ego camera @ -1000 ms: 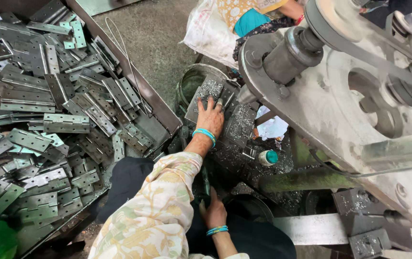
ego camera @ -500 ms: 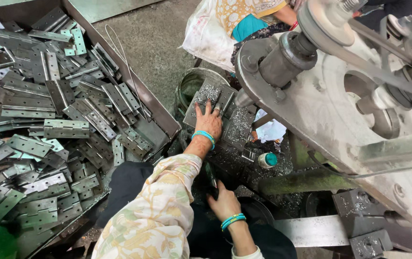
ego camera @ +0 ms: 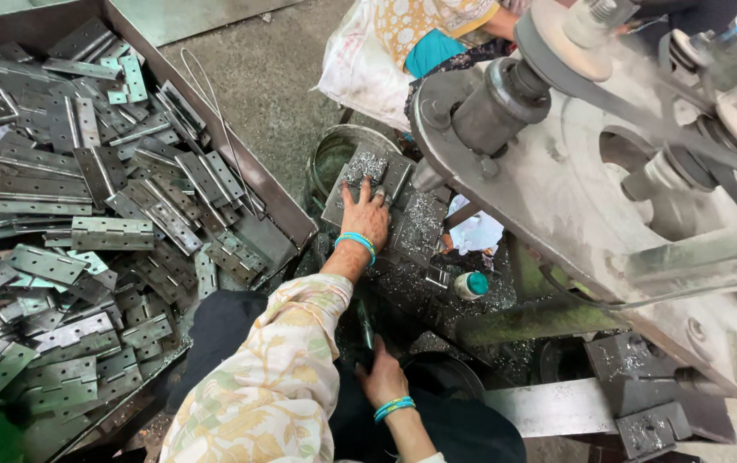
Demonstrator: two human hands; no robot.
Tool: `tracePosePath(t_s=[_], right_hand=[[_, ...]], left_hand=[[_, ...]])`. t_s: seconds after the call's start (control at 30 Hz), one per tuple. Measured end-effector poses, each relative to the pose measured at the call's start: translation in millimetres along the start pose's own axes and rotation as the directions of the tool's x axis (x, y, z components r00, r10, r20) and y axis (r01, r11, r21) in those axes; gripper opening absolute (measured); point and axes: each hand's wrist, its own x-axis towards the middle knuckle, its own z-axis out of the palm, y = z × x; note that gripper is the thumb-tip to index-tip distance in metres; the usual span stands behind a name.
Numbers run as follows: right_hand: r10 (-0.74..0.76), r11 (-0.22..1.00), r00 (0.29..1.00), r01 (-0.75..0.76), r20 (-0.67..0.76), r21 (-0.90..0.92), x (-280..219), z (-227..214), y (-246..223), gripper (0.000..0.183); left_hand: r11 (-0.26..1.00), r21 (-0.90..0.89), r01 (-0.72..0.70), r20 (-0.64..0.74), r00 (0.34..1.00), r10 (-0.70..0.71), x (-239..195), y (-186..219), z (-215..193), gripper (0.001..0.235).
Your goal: The person picks up metal hinge plates and places them individually under a machine to drill holes, then moves the finished pieces into a collection bin.
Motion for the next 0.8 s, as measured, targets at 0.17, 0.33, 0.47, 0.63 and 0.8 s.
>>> tracePosePath(t_s=[0.17, 0.33, 0.47, 0.63, 0.8], right_hand=[[0.04, 0.996, 0.994, -0.031, 0.103, -0.087, 3, -56, -29, 0.065], [0.029, 0.995, 0.995, -0.019, 0.098, -0.1, 1, -65, -40, 0.066], [0.021, 0.996, 0.996, -0.013, 0.088, -0.089, 0, -63, -38, 0.065], [0.033, 0.994, 0.995, -0.022, 0.099, -0.111, 1, -62, -36, 0.063], [0.025, 0.996, 0.997, -0.018, 0.076, -0.092, -1, -62, -38, 0.062]], left_hand=[[0.997, 0.06, -0.047, 0.049, 0.998, 0.044, -10, 1, -4, 0.038], [0.99, 0.118, -0.082, 0.129, 0.989, 0.067, -46, 7, -22, 0.033], [0.991, 0.074, -0.108, 0.251, 0.964, 0.086, -83, 6, -42, 0.03], [0.993, 0.065, -0.097, 0.039, 0.995, 0.095, -96, 7, -25, 0.031], [0.986, 0.14, -0.089, -0.011, 0.996, 0.091, -86, 10, -22, 0.032]])
